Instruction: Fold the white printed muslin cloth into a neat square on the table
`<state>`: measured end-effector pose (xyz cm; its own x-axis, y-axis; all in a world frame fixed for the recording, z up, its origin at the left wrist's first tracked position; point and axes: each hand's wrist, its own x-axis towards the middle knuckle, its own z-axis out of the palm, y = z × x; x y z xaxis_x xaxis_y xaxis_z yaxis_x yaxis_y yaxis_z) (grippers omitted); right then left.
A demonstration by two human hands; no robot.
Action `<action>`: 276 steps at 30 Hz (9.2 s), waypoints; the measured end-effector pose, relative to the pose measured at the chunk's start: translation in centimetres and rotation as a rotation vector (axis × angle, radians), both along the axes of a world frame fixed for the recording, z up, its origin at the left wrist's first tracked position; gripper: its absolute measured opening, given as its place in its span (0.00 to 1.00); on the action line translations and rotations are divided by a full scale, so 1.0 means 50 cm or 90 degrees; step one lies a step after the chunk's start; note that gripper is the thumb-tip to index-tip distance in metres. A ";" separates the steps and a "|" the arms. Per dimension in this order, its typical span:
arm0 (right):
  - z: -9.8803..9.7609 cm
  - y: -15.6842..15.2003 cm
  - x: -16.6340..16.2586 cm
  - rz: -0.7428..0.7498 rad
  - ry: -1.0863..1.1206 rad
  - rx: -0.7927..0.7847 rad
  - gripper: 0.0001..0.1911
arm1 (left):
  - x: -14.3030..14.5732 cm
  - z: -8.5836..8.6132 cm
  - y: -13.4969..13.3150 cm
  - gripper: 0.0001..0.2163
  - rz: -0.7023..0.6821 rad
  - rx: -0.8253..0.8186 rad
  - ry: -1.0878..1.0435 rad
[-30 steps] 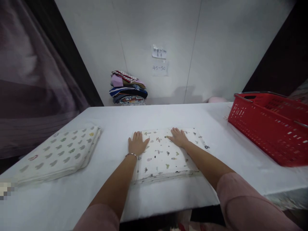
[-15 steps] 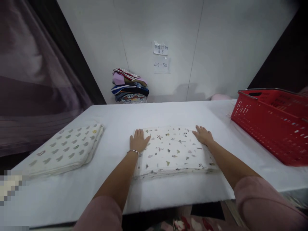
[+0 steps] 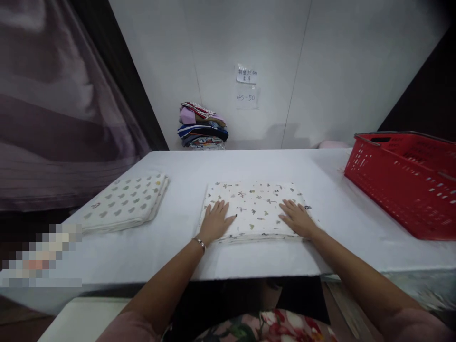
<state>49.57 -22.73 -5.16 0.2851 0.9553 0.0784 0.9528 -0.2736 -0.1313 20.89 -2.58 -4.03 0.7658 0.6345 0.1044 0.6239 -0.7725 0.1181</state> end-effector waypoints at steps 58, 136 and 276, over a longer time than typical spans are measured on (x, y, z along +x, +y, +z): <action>0.050 -0.052 -0.166 0.224 -0.001 0.084 0.20 | 0.029 0.030 -0.193 0.10 -0.208 0.025 -0.085; -0.026 -0.075 -0.160 0.205 0.063 0.287 0.18 | -0.237 0.018 -0.106 0.12 0.198 -0.242 -0.423; -0.019 -0.079 -0.163 0.203 0.066 0.273 0.18 | -0.250 0.077 -0.071 0.10 -0.156 0.128 0.092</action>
